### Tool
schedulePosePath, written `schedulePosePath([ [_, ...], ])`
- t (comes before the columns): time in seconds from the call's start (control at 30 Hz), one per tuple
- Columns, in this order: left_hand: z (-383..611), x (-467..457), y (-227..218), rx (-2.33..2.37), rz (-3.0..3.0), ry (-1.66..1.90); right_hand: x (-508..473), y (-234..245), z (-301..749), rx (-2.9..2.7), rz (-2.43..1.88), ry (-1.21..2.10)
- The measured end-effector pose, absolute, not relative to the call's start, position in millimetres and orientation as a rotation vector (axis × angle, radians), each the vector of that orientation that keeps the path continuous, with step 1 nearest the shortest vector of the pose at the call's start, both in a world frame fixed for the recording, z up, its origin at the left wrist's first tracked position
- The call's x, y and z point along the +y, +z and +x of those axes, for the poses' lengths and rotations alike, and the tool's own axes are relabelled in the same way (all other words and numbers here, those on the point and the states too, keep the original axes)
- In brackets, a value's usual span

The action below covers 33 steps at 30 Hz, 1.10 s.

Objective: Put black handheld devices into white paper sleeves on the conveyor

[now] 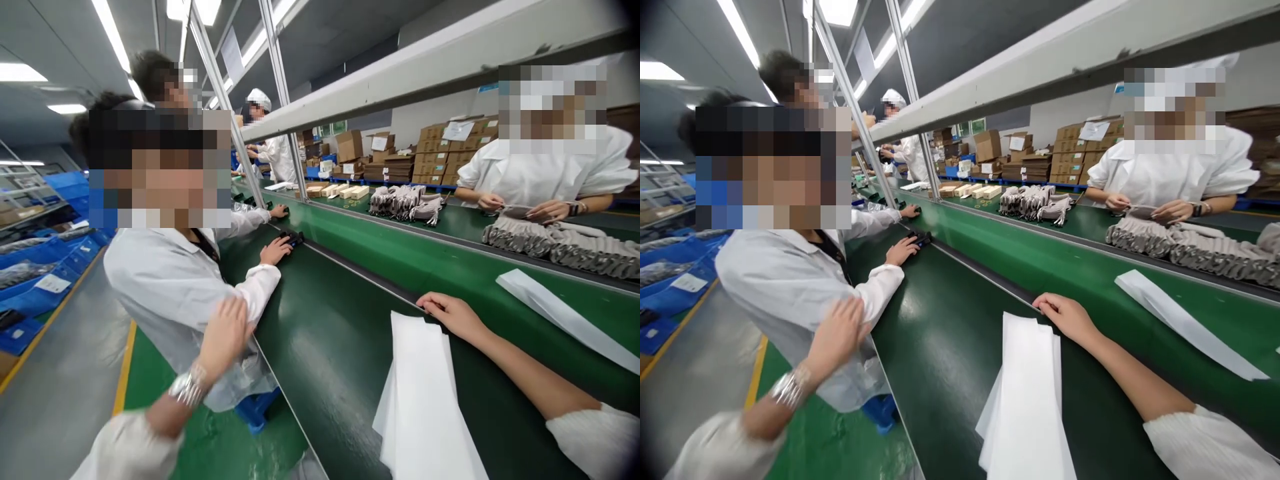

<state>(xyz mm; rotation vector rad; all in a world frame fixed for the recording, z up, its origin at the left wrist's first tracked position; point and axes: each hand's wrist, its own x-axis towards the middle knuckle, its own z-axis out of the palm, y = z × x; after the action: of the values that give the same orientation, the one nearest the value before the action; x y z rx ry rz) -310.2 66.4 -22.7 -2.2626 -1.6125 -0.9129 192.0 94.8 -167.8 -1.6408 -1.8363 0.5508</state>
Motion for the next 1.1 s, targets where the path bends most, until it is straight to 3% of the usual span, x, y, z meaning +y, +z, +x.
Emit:
schedulePosePath([
  [0.1,-303,21,-47,-1.834,-2.731,-0.414,95,-166,190,-1.861,-1.653,0.549],
  [0.4,-193,-37,-80,-1.195,-3.325,-0.568,96,-169,191,-1.865,-1.635,0.539],
  [0.6,-167,-27,-77,-0.976,-3.245,-0.841,98,-171,191,-1.860,-1.627,0.544],
  [1.1,-129,-12,-64,-0.670,-3.203,-1.030,98,-170,190,-1.873,-1.641,0.512],
])
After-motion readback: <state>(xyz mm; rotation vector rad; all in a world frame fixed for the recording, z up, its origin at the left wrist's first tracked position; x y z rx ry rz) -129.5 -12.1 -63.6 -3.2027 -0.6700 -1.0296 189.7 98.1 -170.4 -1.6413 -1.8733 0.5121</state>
